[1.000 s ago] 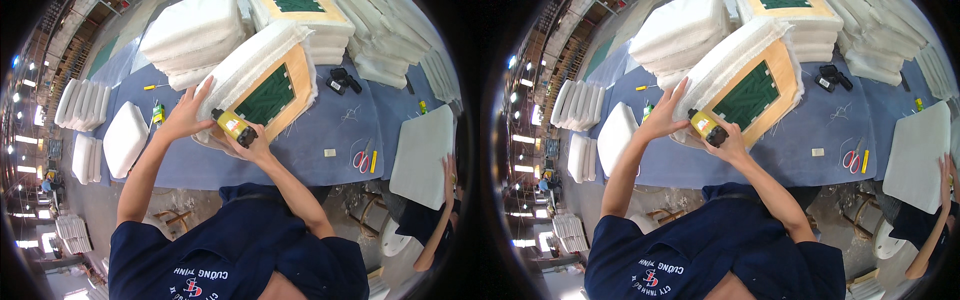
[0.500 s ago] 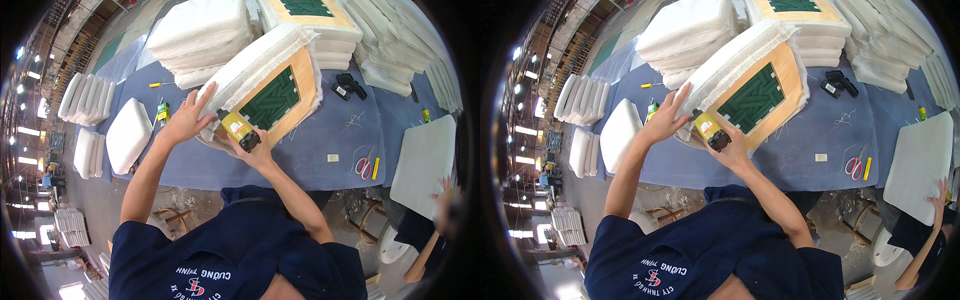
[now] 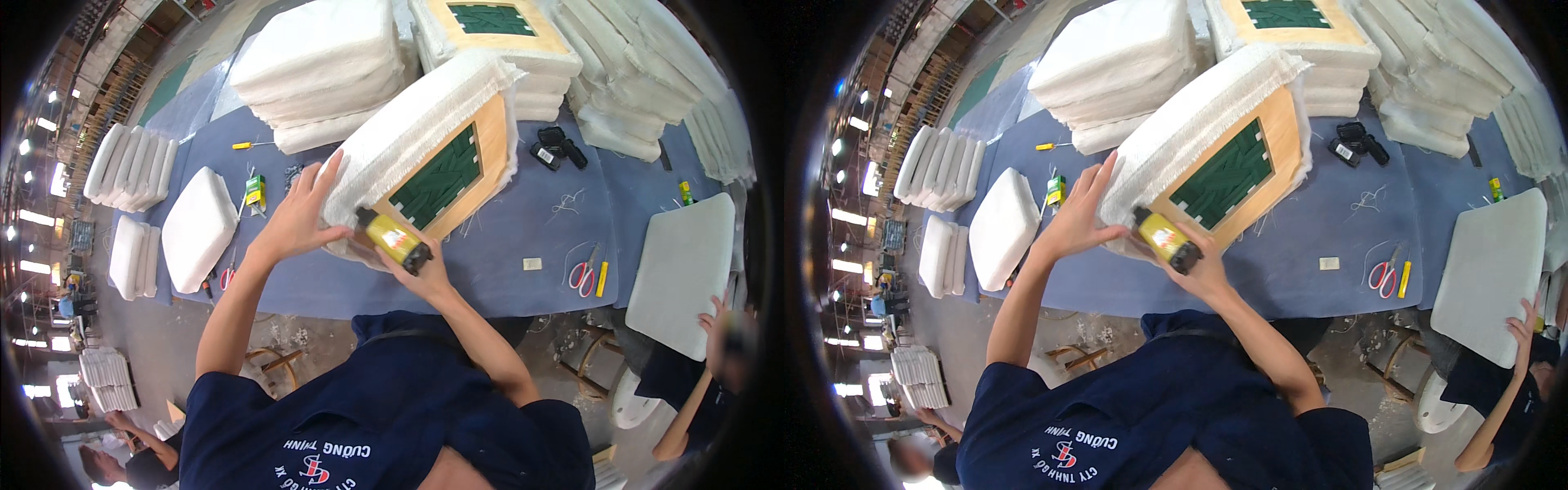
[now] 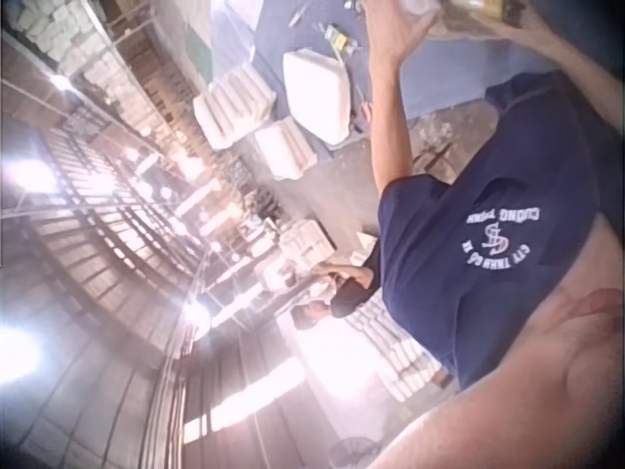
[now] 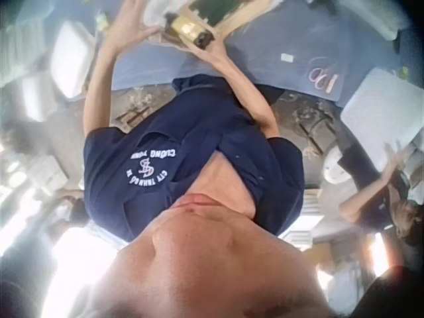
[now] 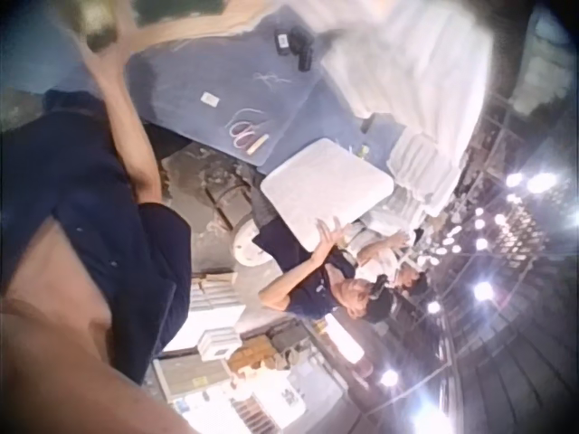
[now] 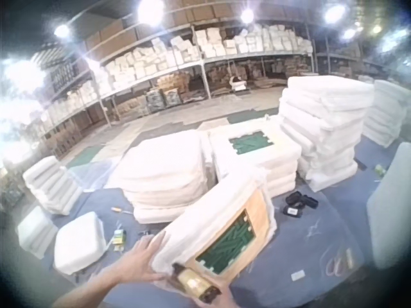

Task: The person wraps white fabric around rectangular foam blocks, trims excess with scissors, and secures the fabric using a staple gun. They repeat this process on multiple cushion units at a workbench in a factory setting.

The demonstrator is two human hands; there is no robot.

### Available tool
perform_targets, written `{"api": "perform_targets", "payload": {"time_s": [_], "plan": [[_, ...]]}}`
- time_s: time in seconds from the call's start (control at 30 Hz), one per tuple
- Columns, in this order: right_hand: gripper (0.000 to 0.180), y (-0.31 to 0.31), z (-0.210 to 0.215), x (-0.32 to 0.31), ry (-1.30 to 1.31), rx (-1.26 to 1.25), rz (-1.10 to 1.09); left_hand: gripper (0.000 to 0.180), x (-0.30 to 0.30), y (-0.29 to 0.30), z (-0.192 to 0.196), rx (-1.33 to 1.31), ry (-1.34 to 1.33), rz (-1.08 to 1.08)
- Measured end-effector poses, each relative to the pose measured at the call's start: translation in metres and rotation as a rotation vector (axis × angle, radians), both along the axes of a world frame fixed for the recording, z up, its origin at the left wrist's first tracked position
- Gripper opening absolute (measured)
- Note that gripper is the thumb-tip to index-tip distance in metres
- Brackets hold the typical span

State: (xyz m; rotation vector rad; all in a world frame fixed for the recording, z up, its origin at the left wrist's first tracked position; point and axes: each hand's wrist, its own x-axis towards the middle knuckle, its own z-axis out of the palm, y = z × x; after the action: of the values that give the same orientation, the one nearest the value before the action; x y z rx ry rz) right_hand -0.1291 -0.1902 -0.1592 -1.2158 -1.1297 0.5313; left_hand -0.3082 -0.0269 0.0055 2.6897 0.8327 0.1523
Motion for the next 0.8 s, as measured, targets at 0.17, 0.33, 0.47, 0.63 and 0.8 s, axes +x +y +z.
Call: {"api": "perform_targets", "payload": {"time_s": [0.17, 0.33, 0.47, 0.63, 0.8], "plan": [[0.061, -0.072, -0.072, 0.096, 0.195, -0.554, -0.19, 0.12, -0.011, -0.043, -0.013, -0.081, -0.21, 0.052], [0.088, -0.124, -0.155, 0.175, 0.392, -0.57, -0.707, 0.12, 0.007, -0.087, -0.049, -0.118, -0.398, -0.052], [0.102, -0.156, -0.147, 0.225, 0.415, -0.519, -0.806, 0.121, 0.023, -0.09, -0.079, -1.085, -0.943, 0.052], [0.093, -0.126, 0.066, 0.173, 0.6, -0.142, -0.507, 0.074, 0.067, -0.005, -0.279, -0.857, -0.195, 0.238], [0.089, -0.063, 0.096, 0.141, -0.175, -0.317, -0.724, 0.095, 0.182, 0.008, -0.317, -1.136, -0.024, 0.429]]}}
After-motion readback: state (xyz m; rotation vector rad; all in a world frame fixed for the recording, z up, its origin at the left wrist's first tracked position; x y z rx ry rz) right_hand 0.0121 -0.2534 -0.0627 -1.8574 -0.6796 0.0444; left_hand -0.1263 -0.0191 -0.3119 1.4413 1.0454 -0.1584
